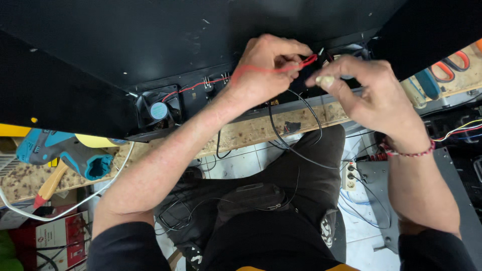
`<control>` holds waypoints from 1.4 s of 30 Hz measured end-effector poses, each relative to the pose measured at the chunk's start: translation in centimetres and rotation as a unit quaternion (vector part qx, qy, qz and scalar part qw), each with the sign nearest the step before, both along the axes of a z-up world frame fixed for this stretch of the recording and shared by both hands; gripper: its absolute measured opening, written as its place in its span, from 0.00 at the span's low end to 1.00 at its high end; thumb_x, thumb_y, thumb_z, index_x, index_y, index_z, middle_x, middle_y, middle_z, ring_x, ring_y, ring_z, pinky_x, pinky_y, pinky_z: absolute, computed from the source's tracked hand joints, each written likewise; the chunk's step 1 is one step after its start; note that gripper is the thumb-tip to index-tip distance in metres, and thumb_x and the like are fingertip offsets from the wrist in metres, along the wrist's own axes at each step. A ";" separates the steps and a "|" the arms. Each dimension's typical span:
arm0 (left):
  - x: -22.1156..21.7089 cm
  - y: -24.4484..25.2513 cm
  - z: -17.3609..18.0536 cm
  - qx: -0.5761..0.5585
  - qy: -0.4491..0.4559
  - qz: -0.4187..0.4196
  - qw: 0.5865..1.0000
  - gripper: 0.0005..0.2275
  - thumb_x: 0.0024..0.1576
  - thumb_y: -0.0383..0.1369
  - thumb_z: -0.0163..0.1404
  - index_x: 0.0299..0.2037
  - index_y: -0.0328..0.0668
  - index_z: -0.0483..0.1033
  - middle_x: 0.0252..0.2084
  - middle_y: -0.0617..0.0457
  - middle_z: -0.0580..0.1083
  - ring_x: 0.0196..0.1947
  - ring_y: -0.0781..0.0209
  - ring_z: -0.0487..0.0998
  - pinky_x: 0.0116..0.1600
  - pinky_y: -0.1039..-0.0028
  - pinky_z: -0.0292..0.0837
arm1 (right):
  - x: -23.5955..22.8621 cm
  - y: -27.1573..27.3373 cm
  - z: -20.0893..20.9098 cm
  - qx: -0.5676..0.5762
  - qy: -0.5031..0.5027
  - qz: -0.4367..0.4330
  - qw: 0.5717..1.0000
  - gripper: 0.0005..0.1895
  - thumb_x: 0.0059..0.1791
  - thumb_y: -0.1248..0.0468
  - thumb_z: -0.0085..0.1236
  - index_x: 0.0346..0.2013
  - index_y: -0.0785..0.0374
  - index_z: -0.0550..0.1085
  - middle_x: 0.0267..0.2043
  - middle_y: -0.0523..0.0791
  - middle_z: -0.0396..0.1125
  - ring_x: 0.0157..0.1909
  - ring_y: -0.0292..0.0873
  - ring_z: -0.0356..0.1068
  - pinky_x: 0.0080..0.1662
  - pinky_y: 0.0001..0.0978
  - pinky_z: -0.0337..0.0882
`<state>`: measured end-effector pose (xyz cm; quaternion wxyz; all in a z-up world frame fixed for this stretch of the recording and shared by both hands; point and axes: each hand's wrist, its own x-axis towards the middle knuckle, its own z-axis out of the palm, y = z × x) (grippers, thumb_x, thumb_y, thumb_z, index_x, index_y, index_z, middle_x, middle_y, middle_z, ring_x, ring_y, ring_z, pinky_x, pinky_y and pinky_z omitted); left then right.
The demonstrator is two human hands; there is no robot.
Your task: The person connects red and black wires to a circuit board inside an open electronic device. They then tear a piece of yellow tape and wrap it around the connected wires to secure the joint.
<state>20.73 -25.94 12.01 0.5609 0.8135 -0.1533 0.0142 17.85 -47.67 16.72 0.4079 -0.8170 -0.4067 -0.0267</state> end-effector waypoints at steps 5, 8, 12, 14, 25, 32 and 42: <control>-0.3 -1.0 -0.8 0.029 -0.059 0.012 0.998 0.13 0.57 0.23 0.47 0.42 0.45 0.86 0.32 0.57 0.80 0.24 0.70 0.77 0.33 0.80 0.70 | 0.5 -1.9 -0.5 0.002 -0.076 -0.037 0.996 0.03 0.58 0.79 0.60 0.45 0.79 0.79 0.43 0.57 0.73 0.43 0.50 0.72 0.47 0.37 0.74; -0.4 -2.3 -1.0 -0.127 0.071 0.012 0.989 0.08 0.59 0.22 0.50 0.41 0.30 0.83 0.36 0.49 0.81 0.24 0.65 0.83 0.30 0.83 0.85 | 1.1 -2.1 -0.5 -0.027 -0.075 -0.050 0.996 0.14 0.53 0.85 0.54 0.47 0.74 0.82 0.42 0.54 0.73 0.41 0.48 0.73 0.43 0.33 0.69; -0.4 -2.6 -0.3 -0.112 0.087 0.034 0.989 0.05 0.59 0.22 0.52 0.38 0.32 0.82 0.26 0.44 0.83 0.24 0.58 0.89 0.31 0.81 0.88 | 1.5 -0.9 -0.9 -0.046 -0.086 -0.045 0.994 0.10 0.53 0.79 0.61 0.49 0.75 0.80 0.37 0.52 0.74 0.28 0.45 0.66 0.36 0.34 0.68; -0.4 -2.6 -0.3 -0.167 0.140 0.039 0.975 0.06 0.59 0.20 0.50 0.38 0.23 0.81 0.39 0.40 0.81 0.27 0.51 0.89 0.31 0.75 0.91 | 1.7 -0.5 -2.1 0.032 -0.098 -0.065 0.993 0.13 0.53 0.79 0.64 0.53 0.77 0.77 0.34 0.48 0.73 0.29 0.41 0.67 0.40 0.32 0.70; 0.9 -1.3 -0.6 -0.026 0.126 -0.021 0.991 0.12 0.61 0.27 0.47 0.51 0.37 0.81 0.47 0.46 0.83 0.33 0.60 0.89 0.33 0.78 0.87 | 4.3 0.4 -3.4 0.162 0.070 -0.073 0.982 0.03 0.60 0.78 0.62 0.42 0.73 0.78 0.35 0.48 0.69 0.31 0.34 0.59 0.33 0.23 0.57; 1.3 -1.0 -1.7 -0.068 0.115 -0.043 0.990 0.11 0.58 0.24 0.49 0.47 0.38 0.83 0.54 0.45 0.81 0.38 0.55 0.91 0.37 0.77 0.90 | 4.3 0.8 -3.2 0.207 0.172 -0.043 0.962 0.04 0.58 0.71 0.62 0.41 0.71 0.77 0.35 0.50 0.72 0.28 0.34 0.61 0.34 0.19 0.65; 0.1 -2.4 -1.2 -0.120 0.095 0.085 0.985 0.05 0.56 0.24 0.54 0.37 0.35 0.85 0.37 0.51 0.85 0.29 0.62 0.89 0.31 0.80 0.87 | 5.1 0.9 -4.2 0.193 0.162 -0.095 0.963 0.05 0.60 0.72 0.62 0.39 0.69 0.78 0.31 0.44 0.69 0.26 0.32 0.60 0.31 0.18 0.64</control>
